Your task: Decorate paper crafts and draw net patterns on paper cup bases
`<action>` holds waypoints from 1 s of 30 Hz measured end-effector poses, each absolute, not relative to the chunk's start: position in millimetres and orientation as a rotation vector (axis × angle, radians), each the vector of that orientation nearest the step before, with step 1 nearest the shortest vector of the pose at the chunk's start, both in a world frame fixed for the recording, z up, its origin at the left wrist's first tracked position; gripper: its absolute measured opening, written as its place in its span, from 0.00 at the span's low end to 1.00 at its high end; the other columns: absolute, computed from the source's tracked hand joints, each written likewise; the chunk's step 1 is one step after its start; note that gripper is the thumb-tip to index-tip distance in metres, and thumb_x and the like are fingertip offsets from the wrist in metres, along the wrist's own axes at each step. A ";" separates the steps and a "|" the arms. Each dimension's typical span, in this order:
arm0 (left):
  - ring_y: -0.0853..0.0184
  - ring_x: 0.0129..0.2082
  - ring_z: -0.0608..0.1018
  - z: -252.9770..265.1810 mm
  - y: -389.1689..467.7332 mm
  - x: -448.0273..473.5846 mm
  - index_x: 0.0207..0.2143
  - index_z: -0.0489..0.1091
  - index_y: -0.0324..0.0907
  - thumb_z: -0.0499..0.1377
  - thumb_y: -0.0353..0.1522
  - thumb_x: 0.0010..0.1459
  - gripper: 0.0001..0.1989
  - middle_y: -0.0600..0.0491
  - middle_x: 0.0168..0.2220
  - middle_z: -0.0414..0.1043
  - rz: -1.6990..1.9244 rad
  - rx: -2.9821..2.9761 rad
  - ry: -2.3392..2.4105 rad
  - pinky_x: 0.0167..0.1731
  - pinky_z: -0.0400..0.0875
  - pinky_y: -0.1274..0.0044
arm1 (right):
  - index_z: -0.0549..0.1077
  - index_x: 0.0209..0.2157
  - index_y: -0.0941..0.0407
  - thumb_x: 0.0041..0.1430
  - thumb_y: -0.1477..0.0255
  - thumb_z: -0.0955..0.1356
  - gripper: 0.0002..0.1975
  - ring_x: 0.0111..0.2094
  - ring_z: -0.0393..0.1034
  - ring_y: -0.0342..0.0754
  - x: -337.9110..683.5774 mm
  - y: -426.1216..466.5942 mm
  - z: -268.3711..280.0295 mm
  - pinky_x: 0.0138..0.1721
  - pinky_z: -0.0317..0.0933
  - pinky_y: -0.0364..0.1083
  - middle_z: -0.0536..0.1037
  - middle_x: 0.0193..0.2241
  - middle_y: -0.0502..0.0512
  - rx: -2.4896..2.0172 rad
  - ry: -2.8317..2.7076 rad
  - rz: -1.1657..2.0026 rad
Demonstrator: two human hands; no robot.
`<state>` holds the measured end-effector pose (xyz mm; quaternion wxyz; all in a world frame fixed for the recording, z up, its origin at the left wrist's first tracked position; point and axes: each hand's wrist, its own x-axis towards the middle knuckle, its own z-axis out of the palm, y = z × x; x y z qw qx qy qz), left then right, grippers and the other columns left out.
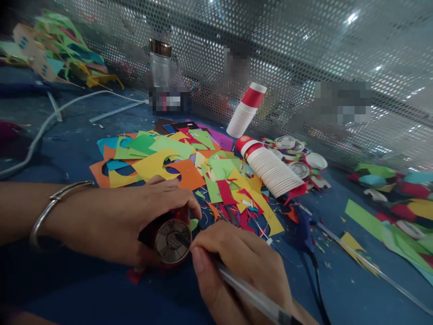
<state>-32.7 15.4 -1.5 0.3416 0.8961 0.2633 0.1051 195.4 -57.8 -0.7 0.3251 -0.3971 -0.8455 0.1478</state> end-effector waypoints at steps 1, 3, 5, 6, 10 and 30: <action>0.59 0.47 0.73 -1.4 15.6 -32.8 0.53 0.68 0.46 0.71 0.36 0.51 0.28 0.54 0.45 0.73 0.265 2.332 0.679 0.44 0.66 0.70 | 0.73 0.38 0.50 0.66 0.78 0.65 0.08 0.23 0.75 0.36 196.2 -58.2 -0.8 0.28 0.68 0.37 0.80 0.28 0.43 -1.065 -2.212 0.400; 0.60 0.47 0.74 -1.4 15.8 -33.5 0.54 0.67 0.46 0.71 0.37 0.52 0.28 0.54 0.46 0.74 0.266 2.344 0.667 0.45 0.65 0.71 | 0.72 0.37 0.49 0.67 0.76 0.65 0.08 0.21 0.73 0.36 198.4 -59.2 -2.1 0.25 0.65 0.37 0.79 0.27 0.42 -1.080 -2.203 0.430; 0.61 0.46 0.74 -1.8 15.8 -34.1 0.54 0.67 0.46 0.71 0.37 0.52 0.28 0.55 0.46 0.74 0.289 2.358 0.662 0.46 0.65 0.70 | 0.72 0.37 0.48 0.68 0.75 0.65 0.07 0.20 0.71 0.37 200.5 -60.3 -3.8 0.23 0.64 0.38 0.78 0.26 0.42 -1.074 -2.200 0.465; 0.61 0.45 0.74 -2.1 15.7 -34.2 0.54 0.67 0.46 0.72 0.37 0.52 0.29 0.55 0.46 0.74 0.304 2.362 0.663 0.46 0.65 0.70 | 0.72 0.37 0.48 0.68 0.74 0.64 0.08 0.20 0.71 0.37 201.1 -60.8 -4.5 0.23 0.64 0.39 0.77 0.25 0.42 -1.069 -2.196 0.476; 0.61 0.45 0.74 -2.9 15.3 -34.3 0.54 0.67 0.45 0.72 0.36 0.52 0.29 0.55 0.46 0.74 0.301 2.364 0.648 0.46 0.65 0.70 | 0.72 0.36 0.49 0.69 0.74 0.64 0.08 0.21 0.71 0.38 200.5 -61.5 -5.3 0.24 0.65 0.39 0.76 0.24 0.43 -1.100 -2.216 0.526; 0.59 0.47 0.75 2.0 16.8 -33.1 0.53 0.68 0.45 0.71 0.36 0.51 0.28 0.52 0.47 0.74 0.269 2.333 0.651 0.44 0.68 0.70 | 0.78 0.38 0.48 0.69 0.68 0.68 0.06 0.20 0.73 0.46 222.1 -59.3 -14.7 0.17 0.68 0.43 0.79 0.26 0.52 -1.169 -2.181 0.706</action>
